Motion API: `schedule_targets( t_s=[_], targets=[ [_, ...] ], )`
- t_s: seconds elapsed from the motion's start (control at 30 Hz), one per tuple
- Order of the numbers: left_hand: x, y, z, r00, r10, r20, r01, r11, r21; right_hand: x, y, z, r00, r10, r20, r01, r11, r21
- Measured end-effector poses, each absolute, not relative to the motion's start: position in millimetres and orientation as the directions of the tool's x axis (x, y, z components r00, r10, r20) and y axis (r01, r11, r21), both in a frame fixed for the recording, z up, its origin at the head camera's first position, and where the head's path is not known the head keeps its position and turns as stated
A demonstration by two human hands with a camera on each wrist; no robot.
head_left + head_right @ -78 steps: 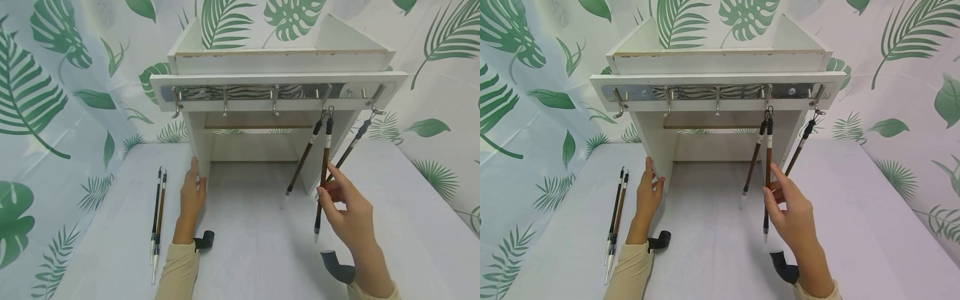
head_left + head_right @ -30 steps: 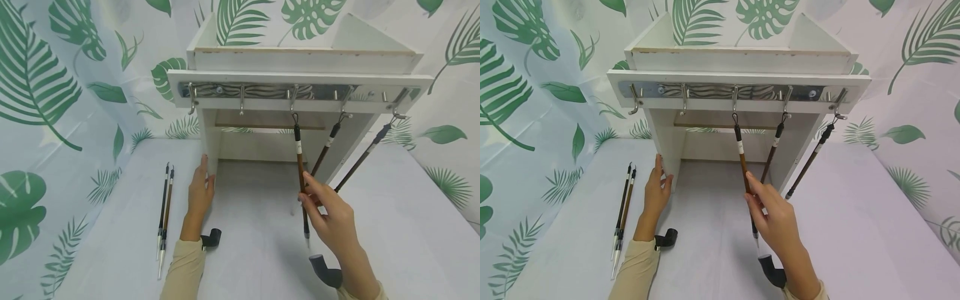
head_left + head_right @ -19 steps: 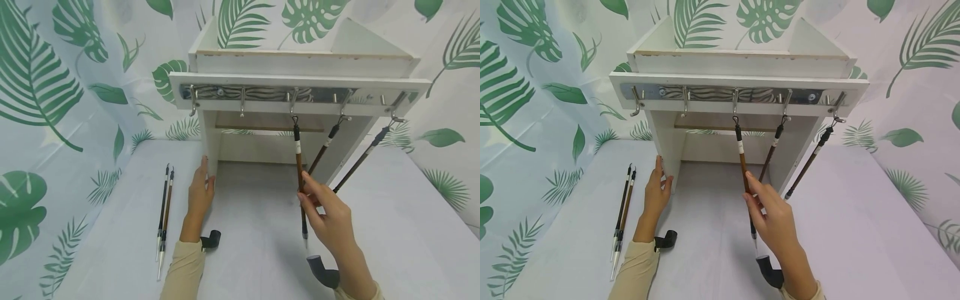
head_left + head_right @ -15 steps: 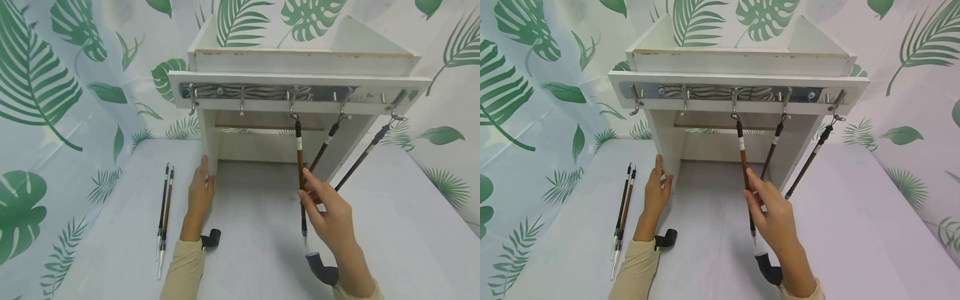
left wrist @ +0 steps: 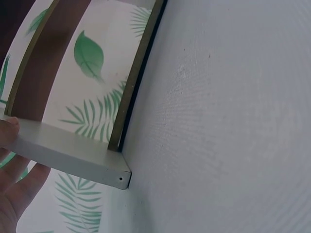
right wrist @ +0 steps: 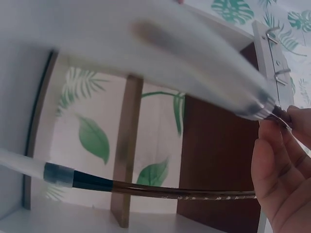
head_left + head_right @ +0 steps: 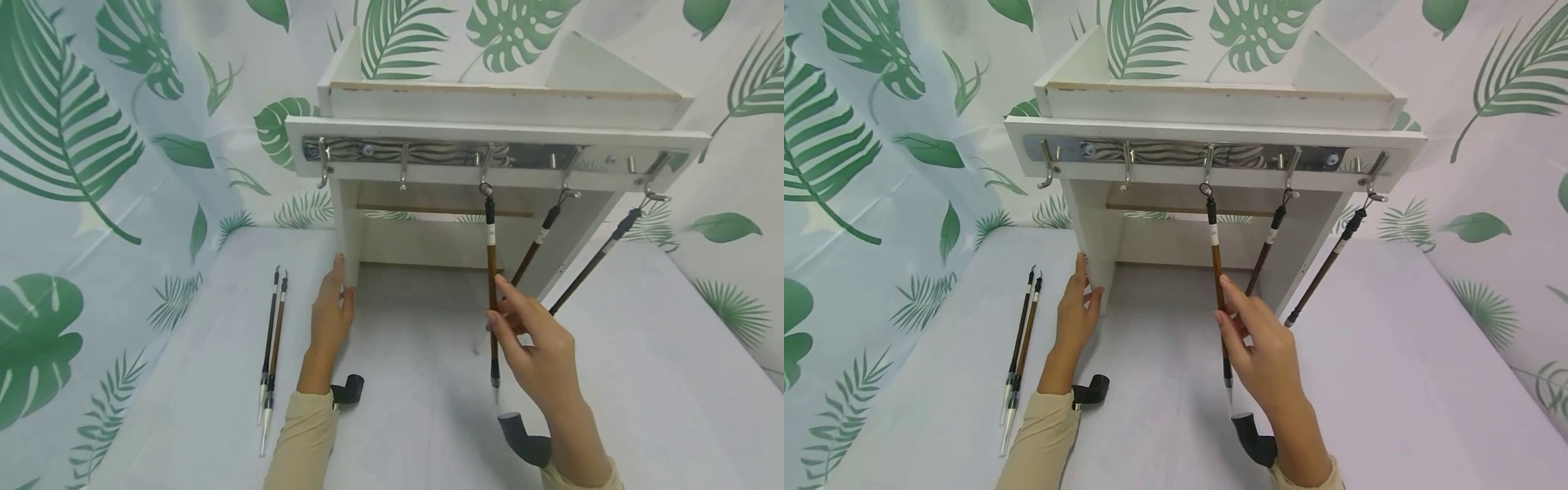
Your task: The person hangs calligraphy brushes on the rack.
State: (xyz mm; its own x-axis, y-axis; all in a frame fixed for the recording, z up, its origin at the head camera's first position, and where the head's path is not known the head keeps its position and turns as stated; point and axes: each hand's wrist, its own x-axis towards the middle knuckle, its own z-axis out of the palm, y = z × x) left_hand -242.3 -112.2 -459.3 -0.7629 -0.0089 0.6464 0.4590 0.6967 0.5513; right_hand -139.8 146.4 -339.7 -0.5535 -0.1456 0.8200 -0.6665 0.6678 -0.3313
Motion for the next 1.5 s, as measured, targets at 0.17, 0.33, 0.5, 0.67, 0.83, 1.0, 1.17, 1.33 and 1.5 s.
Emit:
schedule_targets(
  t_s=[0.17, 0.33, 0.5, 0.67, 0.83, 1.0, 1.17, 1.33, 1.5],
  targets=[
    [-240.8, -111.4, -456.4, -0.786, -0.024, 0.618, 0.435, 0.689, 0.580, -141.8, 146.2, -340.1, -0.556, -0.170, 0.813, -0.671, 0.670, -0.319],
    [-241.2, -111.4, -456.5, -0.786, -0.022, 0.618, 0.440, 0.682, 0.584, -142.7, 148.1, -341.7, -0.559, -0.204, 0.803, -0.668, 0.685, -0.291],
    [-240.5, -111.1, -456.9, -0.781, -0.020, 0.625, 0.443, 0.686, 0.577, -143.6, 149.3, -343.6, -0.558, -0.226, 0.799, -0.682, 0.673, -0.286],
    [-239.5, -110.8, -456.4, -0.787, -0.023, 0.617, 0.436, 0.688, 0.581, -144.4, 149.6, -344.4, -0.561, -0.228, 0.796, -0.680, 0.676, -0.286],
    [-239.6, -110.6, -456.1, -0.775, -0.021, 0.631, 0.449, 0.684, 0.574, -145.8, 149.7, -346.4, -0.557, -0.222, 0.800, -0.679, 0.676, -0.286],
    [-241.0, -110.7, -457.4, -0.768, -0.021, 0.641, 0.459, 0.679, 0.572, -147.4, 148.3, -348.5, -0.603, -0.216, 0.768, -0.660, 0.676, -0.329],
    [-241.7, -110.3, -458.5, -0.778, -0.024, 0.628, 0.448, 0.679, 0.581, -151.4, 146.7, -355.3, -0.668, -0.203, 0.716, -0.625, 0.676, -0.391],
    [-241.4, -110.4, -458.1, -0.782, -0.025, 0.623, 0.448, 0.672, 0.589, -157.4, 144.9, -364.8, -0.694, -0.207, 0.689, -0.608, 0.681, -0.408],
    [-241.7, -110.4, -457.4, -0.788, -0.029, 0.615, 0.444, 0.665, 0.600, -161.3, 144.6, -370.6, -0.734, -0.230, 0.639, -0.567, 0.727, -0.389]
  ],
)
